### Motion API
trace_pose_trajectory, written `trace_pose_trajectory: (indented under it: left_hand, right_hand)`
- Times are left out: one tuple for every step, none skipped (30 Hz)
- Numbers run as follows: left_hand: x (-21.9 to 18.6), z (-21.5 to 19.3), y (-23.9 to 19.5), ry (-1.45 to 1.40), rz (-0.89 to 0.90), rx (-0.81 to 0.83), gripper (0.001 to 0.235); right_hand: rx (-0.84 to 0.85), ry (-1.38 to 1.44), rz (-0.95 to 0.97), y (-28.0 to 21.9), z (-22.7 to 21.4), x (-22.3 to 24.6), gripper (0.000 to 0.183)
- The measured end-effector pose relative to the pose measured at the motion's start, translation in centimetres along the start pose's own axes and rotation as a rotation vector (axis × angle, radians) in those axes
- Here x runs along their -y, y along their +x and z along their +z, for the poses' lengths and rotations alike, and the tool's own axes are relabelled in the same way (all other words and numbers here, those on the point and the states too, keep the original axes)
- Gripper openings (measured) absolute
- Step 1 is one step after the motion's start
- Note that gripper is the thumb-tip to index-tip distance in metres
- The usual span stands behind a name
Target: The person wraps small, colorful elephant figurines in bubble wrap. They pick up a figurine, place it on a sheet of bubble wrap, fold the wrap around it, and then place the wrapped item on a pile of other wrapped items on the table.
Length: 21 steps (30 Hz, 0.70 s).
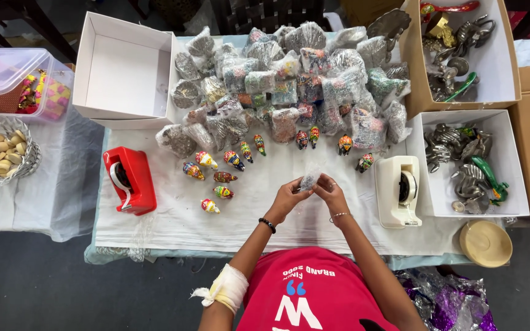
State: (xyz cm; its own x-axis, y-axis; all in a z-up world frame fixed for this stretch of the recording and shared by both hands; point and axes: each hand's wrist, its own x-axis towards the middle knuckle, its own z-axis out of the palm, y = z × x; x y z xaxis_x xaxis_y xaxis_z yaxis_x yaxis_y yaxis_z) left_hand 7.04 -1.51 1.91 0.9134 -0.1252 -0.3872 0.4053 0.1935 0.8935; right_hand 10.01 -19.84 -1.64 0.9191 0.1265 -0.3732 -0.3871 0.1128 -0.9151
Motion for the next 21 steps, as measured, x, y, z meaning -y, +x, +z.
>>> trace_pose_trajectory:
  left_hand:
    - [-0.2, 0.2, -0.4, -0.003, -0.015, 0.025, 0.061]
    - [-0.4, 0.5, -0.7, -0.005, -0.029, 0.049, 0.059]
    - [-0.5, 0.6, -1.0, -0.007, -0.030, 0.048, 0.059]
    - [-0.6, 0.6, -1.3, -0.003, -0.035, 0.075, 0.058]
    - [-0.7, 0.7, -1.5, 0.000, -0.040, 0.100, 0.056]
    - [-0.3, 0.6, -1.6, -0.002, -0.039, 0.098, 0.056]
    - [0.1, 0.3, -1.7, -0.063, -0.059, 0.130, 0.052]
    - [0.4, 0.1, -1.8, -0.124, -0.079, 0.163, 0.047]
    - [0.5, -0.2, -1.9, -0.126, -0.077, 0.159, 0.047]
    - [0.5, -0.4, -2.1, -0.170, -0.069, 0.188, 0.046]
    - [0.6, -0.6, -2.3, -0.214, -0.063, 0.219, 0.045]
    - [0.6, -0.8, -2.4, -0.217, -0.063, 0.215, 0.045]
    - [0.6, -0.9, -2.5, -0.244, -0.109, 0.231, 0.047]
    - [0.6, -1.1, -2.6, -0.270, -0.156, 0.248, 0.048]
    - [1.2, -1.3, -2.4, -0.273, -0.156, 0.245, 0.048]
    - [1.8, -1.5, -2.2, -0.340, -0.199, 0.272, 0.046]
    - [2.4, -1.7, -1.9, -0.407, -0.240, 0.301, 0.045]
    - [2.5, -1.7, -1.7, -0.409, -0.240, 0.299, 0.045]
    - [2.7, -1.7, -1.6, -0.448, -0.278, 0.299, 0.042]
    - [2.9, -1.8, -1.5, -0.486, -0.317, 0.299, 0.039]
    - [3.2, -1.9, -1.3, -0.490, -0.318, 0.295, 0.039]
  right_hand:
    - [0.057, 0.007, 0.042, 0.4, -0.2, -0.3, 0.051]
    - [0.114, 0.014, 0.083, 0.7, -0.4, -0.6, 0.052]
    - [0.115, 0.013, 0.085, 0.7, -0.1, 0.0, 0.052]
    - [0.157, 0.017, 0.108, 0.7, 0.2, 0.6, 0.050]
    - [0.201, 0.021, 0.130, 0.7, 0.4, 1.3, 0.048]
    - [0.203, 0.019, 0.131, 0.4, 0.5, 2.0, 0.048]
    - [0.246, 0.066, 0.161, 0.2, 0.6, 2.8, 0.046]
    - [0.288, 0.113, 0.191, 0.0, 0.8, 3.6, 0.044]
    - [0.293, 0.110, 0.193, -0.2, 0.8, 4.0, 0.044]
    - [0.327, 0.127, 0.226, -0.3, 0.9, 4.4, 0.042]
    - [0.360, 0.143, 0.261, -0.4, 0.9, 4.8, 0.041]
    - [0.362, 0.141, 0.265, -0.5, 0.9, 4.8, 0.041]
    - [0.374, 0.136, 0.269, -0.5, 1.0, 4.8, 0.040]
    - [0.387, 0.132, 0.273, -0.5, 1.1, 4.7, 0.040]
    - [0.389, 0.131, 0.276, -0.6, 1.2, 4.4, 0.040]
    - [0.397, 0.090, 0.238, -0.6, 1.4, 4.2, 0.039]
    - [0.403, 0.048, 0.198, -0.6, 1.5, 4.0, 0.038]
    - [0.405, 0.046, 0.199, -0.5, 1.6, 4.0, 0.038]
    - [0.404, -0.010, 0.164, -0.5, 1.7, 3.9, 0.038]
    - [0.403, -0.067, 0.129, -0.4, 1.8, 3.8, 0.037]
    - [0.405, -0.068, 0.132, -0.4, 1.8, 3.8, 0.037]
